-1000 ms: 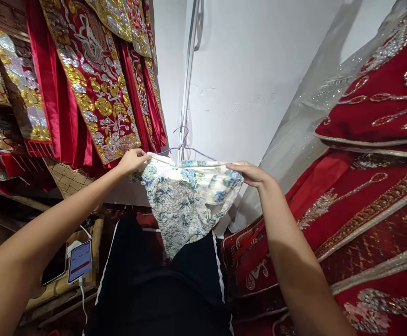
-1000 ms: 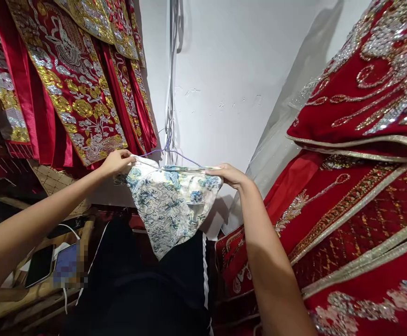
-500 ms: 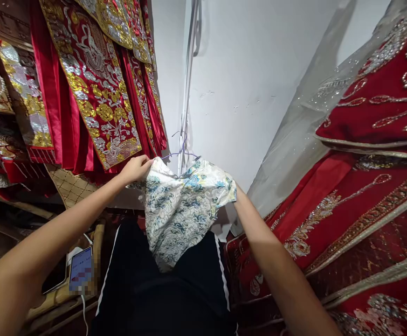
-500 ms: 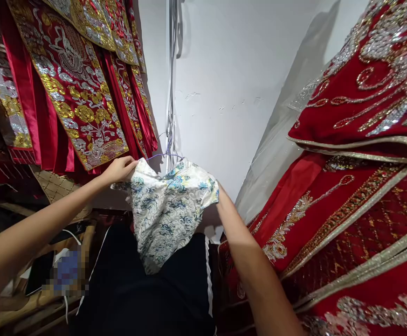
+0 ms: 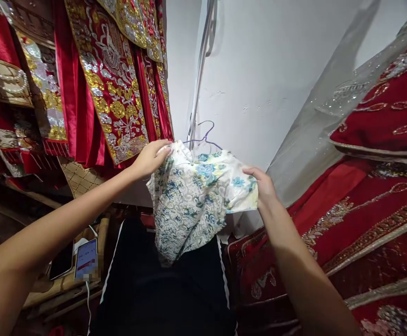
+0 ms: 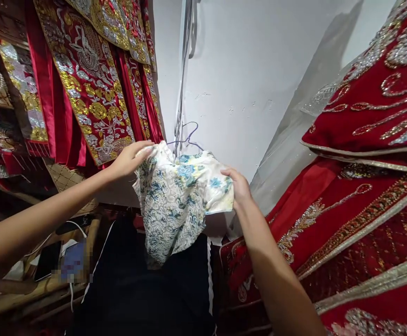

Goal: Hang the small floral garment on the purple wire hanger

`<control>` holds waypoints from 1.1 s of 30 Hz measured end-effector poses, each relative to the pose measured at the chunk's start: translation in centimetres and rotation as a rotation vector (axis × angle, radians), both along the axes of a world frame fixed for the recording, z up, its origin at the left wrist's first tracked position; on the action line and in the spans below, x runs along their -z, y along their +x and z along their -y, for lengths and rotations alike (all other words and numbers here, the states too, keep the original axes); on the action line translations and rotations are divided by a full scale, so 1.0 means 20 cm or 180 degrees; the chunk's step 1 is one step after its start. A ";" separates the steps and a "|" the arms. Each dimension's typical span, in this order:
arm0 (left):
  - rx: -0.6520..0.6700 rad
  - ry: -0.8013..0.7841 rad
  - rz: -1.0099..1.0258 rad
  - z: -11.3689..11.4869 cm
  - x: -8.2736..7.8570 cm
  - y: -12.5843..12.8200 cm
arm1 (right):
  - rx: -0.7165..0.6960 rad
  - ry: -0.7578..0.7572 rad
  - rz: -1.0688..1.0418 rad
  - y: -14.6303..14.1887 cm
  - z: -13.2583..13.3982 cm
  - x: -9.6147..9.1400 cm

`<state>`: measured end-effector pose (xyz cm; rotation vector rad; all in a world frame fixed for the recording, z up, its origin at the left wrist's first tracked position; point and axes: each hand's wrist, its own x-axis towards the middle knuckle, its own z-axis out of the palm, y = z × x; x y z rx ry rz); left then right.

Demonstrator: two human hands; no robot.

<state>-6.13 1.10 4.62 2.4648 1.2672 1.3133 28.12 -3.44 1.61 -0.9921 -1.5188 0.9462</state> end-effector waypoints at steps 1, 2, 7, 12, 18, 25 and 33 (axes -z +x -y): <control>0.0281 -0.0440 0.0155 0.05 0.00 0.04 | -0.0370 -0.0110 -0.0144 -0.06 0.08 0.02; 0.0567 -0.0976 0.0334 0.11 0.01 0.09 | -0.0848 -0.0246 -0.0214 -0.13 0.16 0.04; 0.1133 -0.2644 0.0526 0.37 0.21 0.24 | -0.2770 -0.0461 0.1287 -0.42 0.40 0.10; 0.1220 -0.2858 -0.0116 0.50 0.26 0.07 | -0.2006 -0.0140 0.1579 -0.24 0.18 0.12; 0.0670 -0.2120 -0.0184 0.34 0.05 -0.13 | -0.0881 -0.0577 0.1043 -0.04 -0.05 0.27; -0.0450 -0.0445 -0.0182 -0.01 0.09 -0.17 | -0.0901 -0.0702 -0.0443 -0.19 -0.20 0.22; -0.0285 0.0293 -0.0855 0.04 0.31 0.02 | -0.0065 -0.0138 -0.1276 -0.25 -0.56 -0.03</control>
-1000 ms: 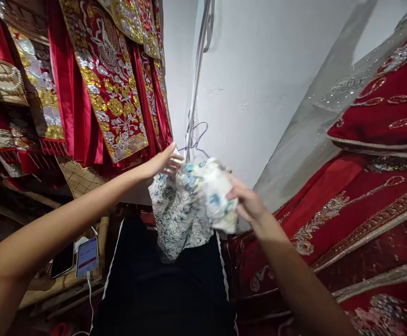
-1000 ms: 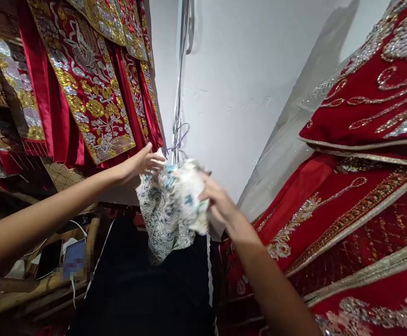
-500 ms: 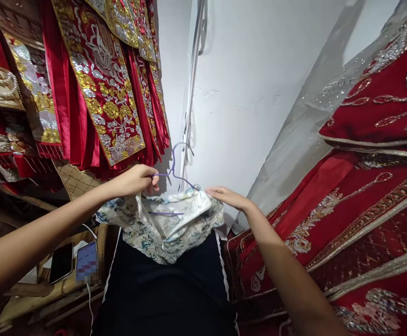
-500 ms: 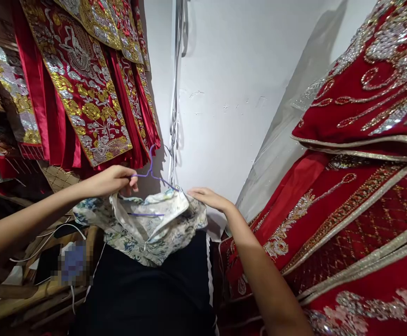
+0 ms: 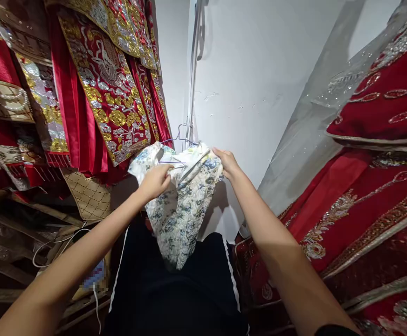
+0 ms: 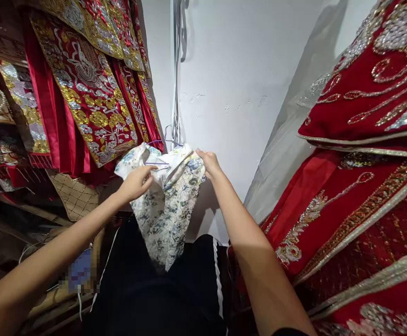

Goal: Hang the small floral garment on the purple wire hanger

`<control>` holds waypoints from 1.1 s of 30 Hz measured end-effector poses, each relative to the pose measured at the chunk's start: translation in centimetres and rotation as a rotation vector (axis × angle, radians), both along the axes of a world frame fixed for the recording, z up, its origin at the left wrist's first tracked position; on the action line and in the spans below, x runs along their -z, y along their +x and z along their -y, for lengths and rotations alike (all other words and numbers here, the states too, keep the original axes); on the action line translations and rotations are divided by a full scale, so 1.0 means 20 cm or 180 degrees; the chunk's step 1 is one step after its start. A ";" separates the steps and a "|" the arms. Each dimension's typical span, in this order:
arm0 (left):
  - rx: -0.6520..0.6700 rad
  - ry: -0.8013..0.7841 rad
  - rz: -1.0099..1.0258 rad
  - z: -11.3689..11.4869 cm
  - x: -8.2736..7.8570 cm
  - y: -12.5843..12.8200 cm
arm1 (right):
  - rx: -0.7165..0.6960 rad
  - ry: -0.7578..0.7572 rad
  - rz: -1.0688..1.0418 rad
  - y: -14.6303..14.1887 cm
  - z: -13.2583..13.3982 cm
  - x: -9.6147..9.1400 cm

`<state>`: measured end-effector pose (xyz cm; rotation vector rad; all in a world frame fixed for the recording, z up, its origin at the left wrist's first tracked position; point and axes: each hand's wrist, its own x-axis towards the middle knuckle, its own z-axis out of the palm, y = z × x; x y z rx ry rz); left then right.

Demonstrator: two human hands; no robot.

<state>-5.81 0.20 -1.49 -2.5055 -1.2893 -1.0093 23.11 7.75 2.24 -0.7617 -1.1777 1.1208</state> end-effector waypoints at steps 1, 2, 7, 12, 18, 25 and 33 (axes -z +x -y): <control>0.0032 -0.0298 -0.0082 0.01 0.05 0.01 | 0.0059 0.0005 -0.0030 0.04 0.02 0.02; 0.0080 -0.0575 -0.0135 0.02 0.11 0.03 | 0.0131 0.0017 -0.0024 0.08 0.05 0.06; 0.0411 -0.1289 -0.0042 0.00 0.40 0.19 | 0.0642 0.0093 0.0332 0.21 0.19 0.31; 0.0439 -0.1370 0.0210 0.00 0.62 0.35 | 0.1559 0.0252 0.0525 0.21 0.20 0.42; 0.0336 -0.1245 0.0986 0.18 0.80 0.37 | 0.2769 0.0376 0.0755 0.02 0.49 0.78; 0.0151 -0.1055 0.1990 0.38 0.84 0.45 | 0.1634 0.0250 0.1172 -0.49 0.75 1.27; 0.0391 -0.1147 0.2529 0.42 0.80 0.52 | 0.1142 0.0181 0.0978 -0.44 0.70 1.23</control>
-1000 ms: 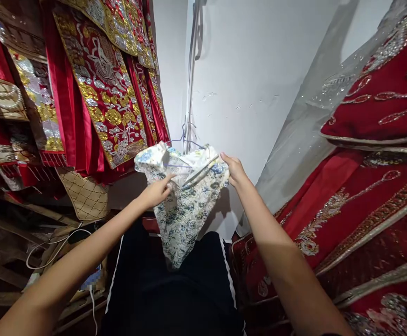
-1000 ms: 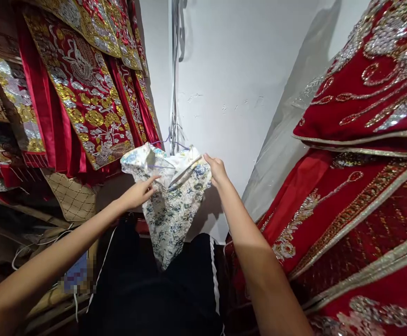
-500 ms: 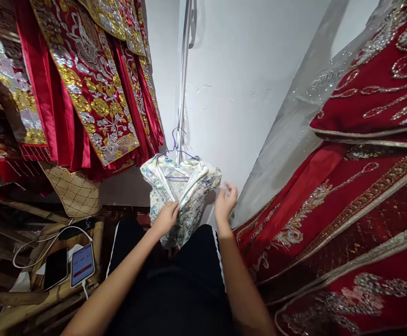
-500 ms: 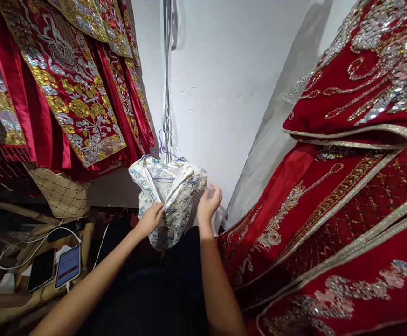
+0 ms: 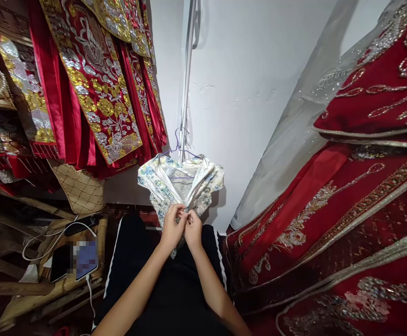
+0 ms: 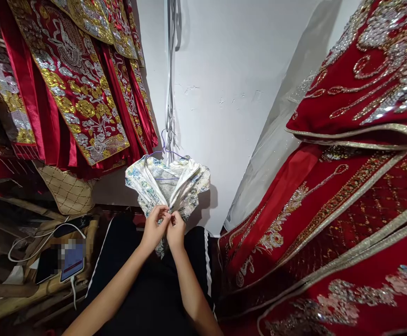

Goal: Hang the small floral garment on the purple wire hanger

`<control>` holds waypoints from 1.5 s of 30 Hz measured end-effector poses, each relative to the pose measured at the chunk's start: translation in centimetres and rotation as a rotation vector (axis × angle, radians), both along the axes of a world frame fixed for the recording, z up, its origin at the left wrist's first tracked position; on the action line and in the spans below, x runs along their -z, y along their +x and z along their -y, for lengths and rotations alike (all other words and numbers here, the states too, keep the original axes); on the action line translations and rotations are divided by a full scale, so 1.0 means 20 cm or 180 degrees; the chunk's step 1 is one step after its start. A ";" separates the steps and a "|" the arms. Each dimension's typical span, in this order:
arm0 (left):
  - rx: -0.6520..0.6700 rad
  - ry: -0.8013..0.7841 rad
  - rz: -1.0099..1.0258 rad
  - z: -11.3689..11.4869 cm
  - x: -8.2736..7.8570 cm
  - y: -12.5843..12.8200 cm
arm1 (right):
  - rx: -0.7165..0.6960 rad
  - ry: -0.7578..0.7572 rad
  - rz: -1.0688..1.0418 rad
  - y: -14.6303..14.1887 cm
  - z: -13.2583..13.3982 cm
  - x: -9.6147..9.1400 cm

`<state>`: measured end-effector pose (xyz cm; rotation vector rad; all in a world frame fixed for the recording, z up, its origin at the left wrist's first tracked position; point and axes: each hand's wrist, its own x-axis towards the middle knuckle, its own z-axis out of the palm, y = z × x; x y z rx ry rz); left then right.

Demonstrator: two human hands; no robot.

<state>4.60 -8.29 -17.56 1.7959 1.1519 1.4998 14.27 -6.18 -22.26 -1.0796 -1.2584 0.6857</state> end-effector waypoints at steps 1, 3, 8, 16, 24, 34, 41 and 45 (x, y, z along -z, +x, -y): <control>-0.0035 -0.0075 0.0075 0.00 0.01 0.00 | -0.0066 -0.0001 -0.0051 0.00 0.02 0.00; -0.0108 -0.0253 0.0154 0.00 0.04 -0.01 | -0.0162 0.0010 -0.0132 0.00 0.05 0.00; -0.0065 -0.0468 -0.0107 0.00 0.05 -0.05 | -0.0352 0.0056 -0.0208 -0.04 0.09 -0.02; 0.0139 -0.0617 -0.0138 0.00 -0.02 -0.15 | -0.0537 -0.0012 -0.0197 -0.01 0.07 -0.01; 0.0917 -0.1457 0.1204 -0.04 -0.07 -0.11 | -0.0419 0.0051 -0.0224 0.03 0.07 0.01; 0.1044 -0.1574 0.2676 -0.39 -0.62 -0.09 | -0.0465 0.0040 -0.0065 0.06 0.04 0.01; 0.1089 -0.1264 0.2663 -0.56 -0.95 -0.11 | -0.0708 -0.0054 0.0107 0.09 0.06 0.02; 0.0994 -0.0911 0.2153 -0.49 -0.85 -0.10 | -0.0714 -0.0085 0.0149 0.15 0.02 -0.07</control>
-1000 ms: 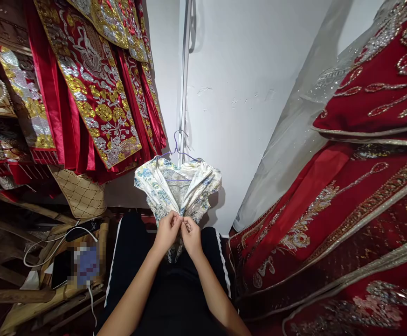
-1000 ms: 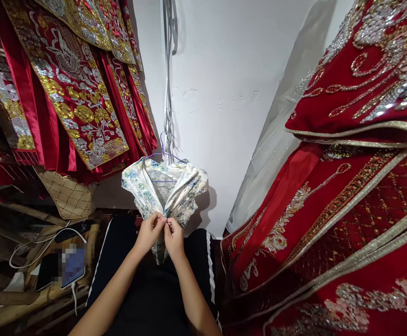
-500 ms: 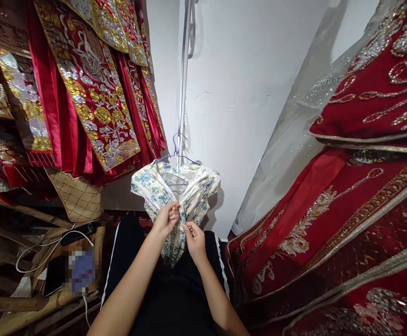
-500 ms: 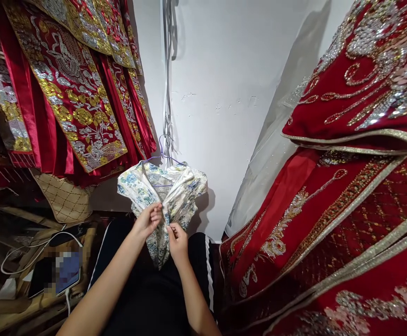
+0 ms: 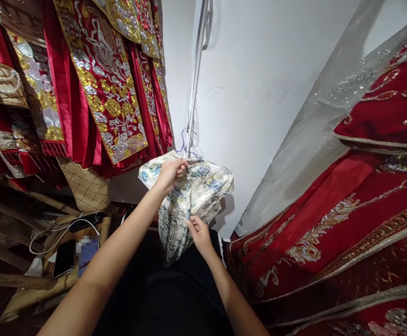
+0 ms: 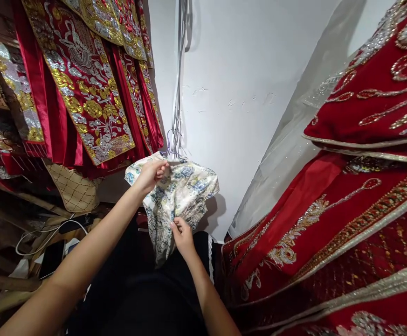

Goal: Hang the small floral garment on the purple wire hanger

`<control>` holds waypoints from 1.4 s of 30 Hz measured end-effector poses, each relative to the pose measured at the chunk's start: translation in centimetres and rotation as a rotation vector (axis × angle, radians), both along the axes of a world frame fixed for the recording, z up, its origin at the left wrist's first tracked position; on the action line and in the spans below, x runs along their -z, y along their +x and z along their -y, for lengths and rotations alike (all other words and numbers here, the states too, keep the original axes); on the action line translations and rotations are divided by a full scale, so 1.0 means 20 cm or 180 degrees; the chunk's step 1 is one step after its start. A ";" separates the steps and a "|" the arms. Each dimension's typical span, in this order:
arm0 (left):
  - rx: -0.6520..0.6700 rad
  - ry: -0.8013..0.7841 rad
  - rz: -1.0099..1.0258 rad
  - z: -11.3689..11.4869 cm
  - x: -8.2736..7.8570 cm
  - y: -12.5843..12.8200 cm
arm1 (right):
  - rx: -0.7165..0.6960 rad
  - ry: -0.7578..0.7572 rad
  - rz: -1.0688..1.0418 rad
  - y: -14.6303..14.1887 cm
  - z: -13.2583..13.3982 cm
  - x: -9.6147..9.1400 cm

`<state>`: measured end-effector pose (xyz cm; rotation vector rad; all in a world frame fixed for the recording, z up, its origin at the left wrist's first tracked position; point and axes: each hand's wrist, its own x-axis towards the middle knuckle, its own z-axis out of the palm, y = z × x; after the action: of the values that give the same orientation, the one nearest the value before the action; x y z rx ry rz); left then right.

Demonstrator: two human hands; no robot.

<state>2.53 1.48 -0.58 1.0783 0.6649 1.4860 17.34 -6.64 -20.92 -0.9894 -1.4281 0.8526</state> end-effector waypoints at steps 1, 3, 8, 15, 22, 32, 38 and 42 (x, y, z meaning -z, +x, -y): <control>-0.0085 0.0126 -0.0126 0.02 0.03 0.00 | 0.0010 0.0027 -0.0022 0.01 -0.03 -0.07; -0.0247 0.0374 -0.0354 0.06 0.09 0.01 | 0.0045 0.0191 -0.0104 0.02 -0.10 -0.26; -0.0328 0.0777 -0.0748 0.08 0.13 0.02 | -0.0058 0.1098 0.0463 -0.01 -0.31 -0.75; -0.0631 0.0958 -0.1080 0.03 0.26 -0.01 | 0.0166 0.1404 0.1297 -0.02 -0.46 -0.81; -0.0855 0.0877 -0.1579 -0.09 0.42 0.01 | 0.0437 0.1249 0.1015 -0.05 -0.47 -0.78; -0.0266 0.0652 -0.2462 0.07 0.86 -0.09 | 0.0904 0.0913 -0.0427 0.32 -0.45 -1.01; -0.2232 0.0900 -0.2466 -0.23 0.61 -0.28 | -0.0004 -0.0176 -0.2738 0.46 -0.35 -0.72; -0.2057 0.0696 -0.3015 -0.54 0.44 -0.33 | -0.0061 -0.0502 -0.3599 0.46 -0.32 -0.55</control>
<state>-4.11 12.35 -9.29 1.8766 1.6547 1.5400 26.53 -0.29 -9.99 -0.4276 -0.4008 1.2615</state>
